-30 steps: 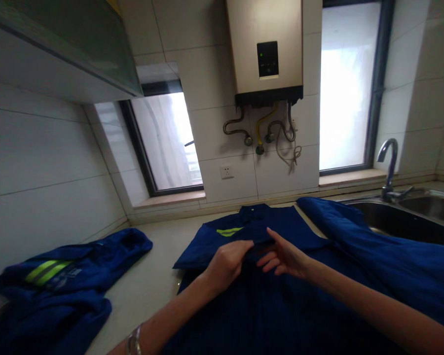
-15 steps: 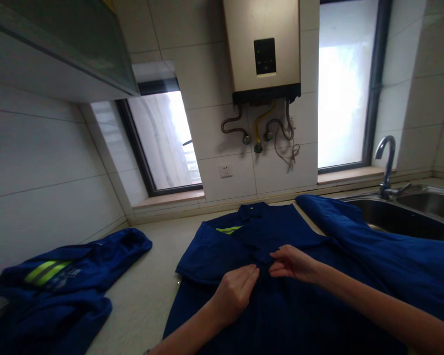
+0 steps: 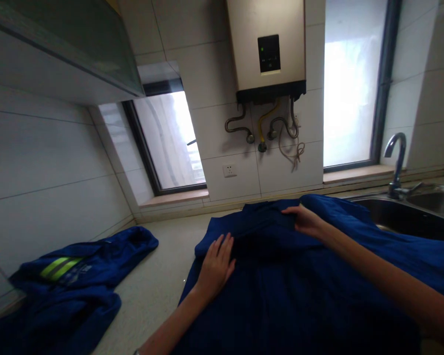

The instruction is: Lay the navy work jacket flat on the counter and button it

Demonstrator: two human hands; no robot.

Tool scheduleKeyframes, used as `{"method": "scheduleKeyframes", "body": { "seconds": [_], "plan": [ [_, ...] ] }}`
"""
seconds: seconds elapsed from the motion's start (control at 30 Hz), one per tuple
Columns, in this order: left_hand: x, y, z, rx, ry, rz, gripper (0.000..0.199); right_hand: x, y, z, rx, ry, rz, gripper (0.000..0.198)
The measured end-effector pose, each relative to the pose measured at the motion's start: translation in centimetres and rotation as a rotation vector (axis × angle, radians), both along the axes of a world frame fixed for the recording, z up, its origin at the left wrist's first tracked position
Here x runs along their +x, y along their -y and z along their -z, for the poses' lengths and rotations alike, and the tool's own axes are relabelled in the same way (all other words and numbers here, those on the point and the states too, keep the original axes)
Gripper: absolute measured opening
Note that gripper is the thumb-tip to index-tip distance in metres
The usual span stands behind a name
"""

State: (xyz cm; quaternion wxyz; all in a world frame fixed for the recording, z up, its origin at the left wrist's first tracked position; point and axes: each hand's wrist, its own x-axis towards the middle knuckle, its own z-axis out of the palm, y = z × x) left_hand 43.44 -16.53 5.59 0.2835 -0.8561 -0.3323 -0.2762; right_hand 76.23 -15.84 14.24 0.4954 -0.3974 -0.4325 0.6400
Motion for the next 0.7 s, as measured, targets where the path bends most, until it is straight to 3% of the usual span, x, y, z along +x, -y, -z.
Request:
{"method": "scheduleKeyframes", "body": {
  "seconds": [0.1, 0.2, 0.27, 0.37, 0.47, 0.57, 0.7],
  "plan": [
    [-4.5, -3.6, 1.9, -0.261, 0.172, -0.308, 0.054, 5.5, 0.7, 0.3, -0.028, 0.136, 0.168, 0.009],
    [-7.9, -6.4, 3.8, -0.595, 0.236, -0.444, 0.041, 9.4, 2.7, 4.4, -0.134, 0.253, 0.221, 0.007],
    [-9.0, -7.6, 4.4, -0.708, 0.241, -0.458, 0.035, 10.6, 4.2, 8.2, -0.228, 0.234, 0.205, 0.006],
    [-9.3, -8.5, 4.4, -0.662, 0.26, -0.463, 0.04, 10.6, 5.8, 12.5, -0.335, 0.173, 0.212, 0.02],
    [-9.0, -8.6, 3.9, -0.62, 0.182, -0.461, 0.03, 9.9, 5.8, 13.9, -0.332, 0.136, 0.262, 0.028],
    [-9.0, -8.6, 3.7, -0.561, 0.047, -0.459, 0.018, 10.0, 4.6, 13.9, -0.206, 0.195, 0.319, 0.034],
    [-9.1, -8.4, 4.2, -0.537, -0.111, -0.506, 0.033, 11.7, 3.2, 15.7, -0.015, 0.494, 0.358, 0.055]
  ]
}}
